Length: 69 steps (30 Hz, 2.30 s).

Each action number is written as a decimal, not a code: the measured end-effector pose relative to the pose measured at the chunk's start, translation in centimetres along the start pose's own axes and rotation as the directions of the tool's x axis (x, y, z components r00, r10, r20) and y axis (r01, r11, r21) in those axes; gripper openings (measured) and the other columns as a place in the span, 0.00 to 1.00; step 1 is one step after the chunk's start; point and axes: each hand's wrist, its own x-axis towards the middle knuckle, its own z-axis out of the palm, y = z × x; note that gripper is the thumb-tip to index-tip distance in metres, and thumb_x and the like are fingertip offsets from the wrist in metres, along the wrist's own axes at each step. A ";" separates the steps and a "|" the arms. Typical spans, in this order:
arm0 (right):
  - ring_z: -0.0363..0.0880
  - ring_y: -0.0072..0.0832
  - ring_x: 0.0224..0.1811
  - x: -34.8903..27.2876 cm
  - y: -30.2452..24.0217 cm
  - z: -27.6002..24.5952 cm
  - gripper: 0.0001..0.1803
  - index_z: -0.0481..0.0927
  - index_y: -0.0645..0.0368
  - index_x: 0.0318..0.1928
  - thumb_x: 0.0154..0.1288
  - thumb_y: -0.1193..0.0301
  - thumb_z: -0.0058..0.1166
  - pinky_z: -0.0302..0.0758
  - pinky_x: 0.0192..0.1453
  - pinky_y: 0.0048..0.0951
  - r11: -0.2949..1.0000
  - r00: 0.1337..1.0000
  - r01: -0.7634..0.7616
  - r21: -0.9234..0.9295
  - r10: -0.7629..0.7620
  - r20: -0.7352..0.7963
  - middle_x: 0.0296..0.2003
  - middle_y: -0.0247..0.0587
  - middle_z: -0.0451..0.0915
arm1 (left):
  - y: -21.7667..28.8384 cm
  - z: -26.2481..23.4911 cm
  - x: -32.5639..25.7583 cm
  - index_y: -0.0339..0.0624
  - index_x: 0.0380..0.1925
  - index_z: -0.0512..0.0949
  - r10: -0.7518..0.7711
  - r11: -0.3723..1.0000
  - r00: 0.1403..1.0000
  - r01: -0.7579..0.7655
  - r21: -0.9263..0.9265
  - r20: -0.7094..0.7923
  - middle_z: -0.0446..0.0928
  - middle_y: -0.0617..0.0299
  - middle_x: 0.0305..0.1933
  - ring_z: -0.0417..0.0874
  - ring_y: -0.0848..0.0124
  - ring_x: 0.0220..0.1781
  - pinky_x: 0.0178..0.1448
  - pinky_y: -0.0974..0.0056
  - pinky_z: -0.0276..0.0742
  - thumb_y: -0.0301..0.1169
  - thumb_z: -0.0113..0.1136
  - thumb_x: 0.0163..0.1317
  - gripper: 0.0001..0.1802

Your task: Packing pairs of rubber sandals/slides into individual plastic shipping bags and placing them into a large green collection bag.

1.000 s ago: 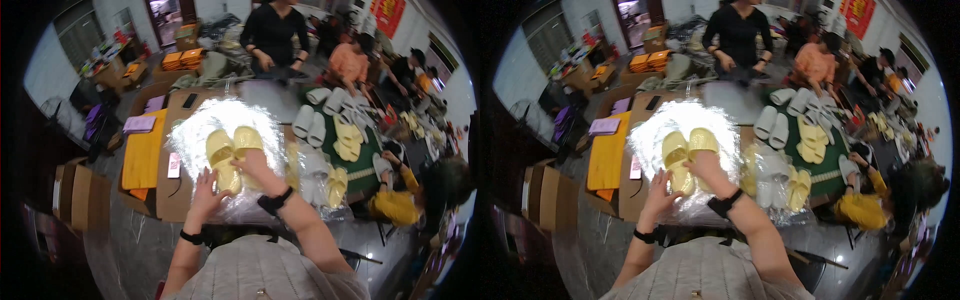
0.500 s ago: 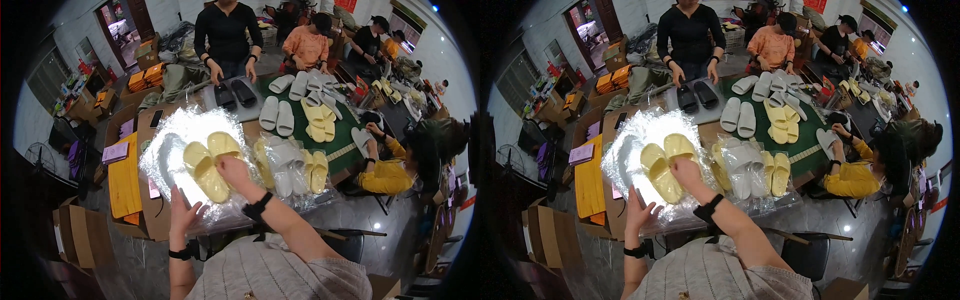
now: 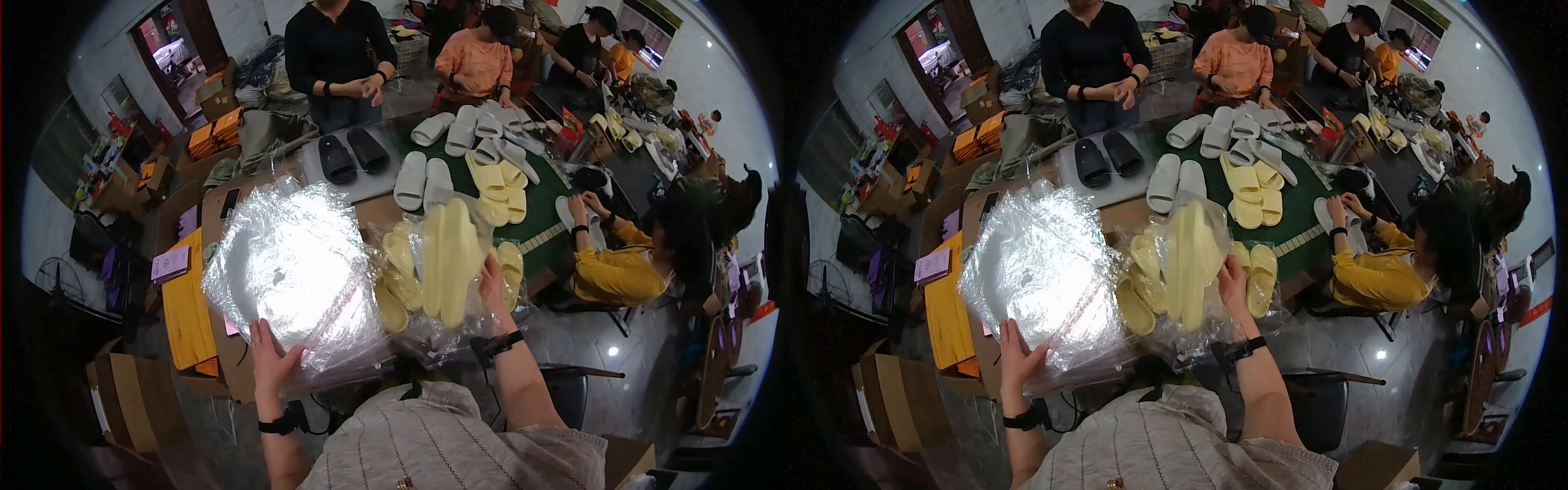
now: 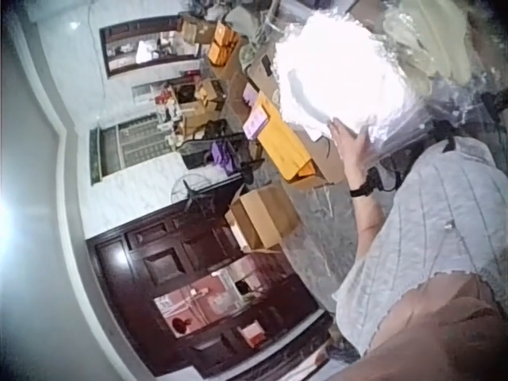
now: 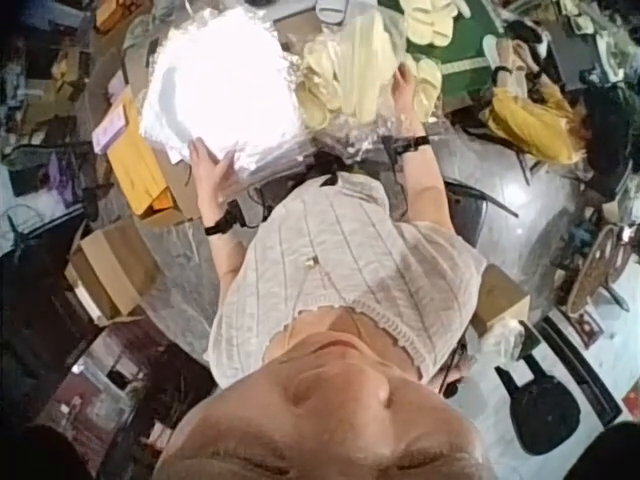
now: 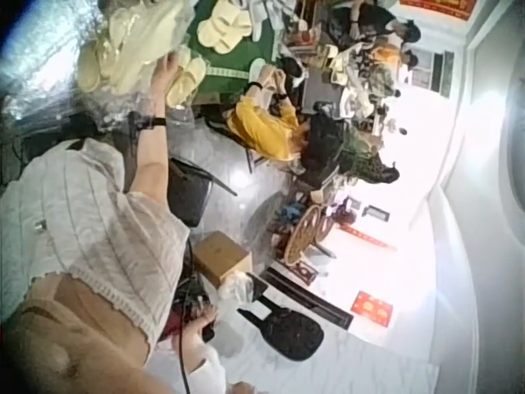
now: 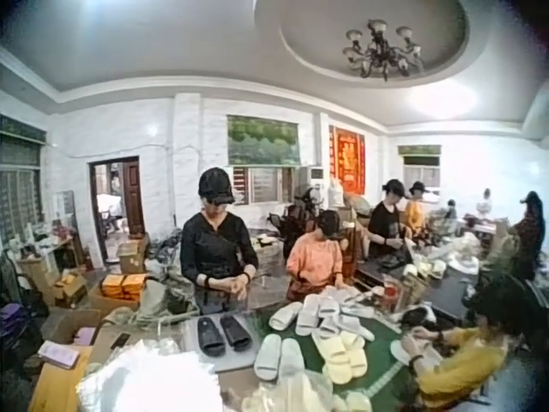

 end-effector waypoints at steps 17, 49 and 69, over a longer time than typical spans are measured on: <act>0.60 0.50 0.68 -0.9 -3.6 12.3 0.28 0.72 0.57 0.62 0.64 0.62 0.57 0.63 0.67 0.49 0.451 0.826 0.472 -0.757 -0.527 0.201 0.68 0.49 0.62 | 0.5 -0.1 0.3 0.33 0.71 0.54 -0.096 0.995 0.995 0.097 -0.027 0.028 0.46 0.39 0.77 0.46 0.50 0.79 0.78 0.54 0.48 0.46 0.74 0.44 0.58; 0.72 0.21 0.23 23.3 8.0 -13.0 0.08 0.72 0.53 0.39 0.65 0.69 0.59 0.68 0.25 0.21 0.673 0.792 -0.285 0.682 0.566 -0.228 0.25 0.30 0.72 | 1.3 -0.6 0.9 0.33 0.70 0.57 -0.190 0.980 0.978 0.193 -0.037 0.081 0.48 0.41 0.77 0.49 0.50 0.78 0.77 0.54 0.51 0.46 0.78 0.38 0.60; 0.81 0.30 0.51 -2.2 -29.1 1.9 0.25 0.76 0.64 0.54 0.70 0.56 0.43 0.77 0.54 0.30 0.965 0.982 -0.057 0.258 0.007 0.190 0.50 0.41 0.81 | -0.1 -1.2 0.4 0.28 0.68 0.57 0.006 1.000 0.996 -0.007 0.004 0.084 0.49 0.30 0.74 0.48 0.41 0.77 0.77 0.50 0.50 0.54 0.74 0.44 0.59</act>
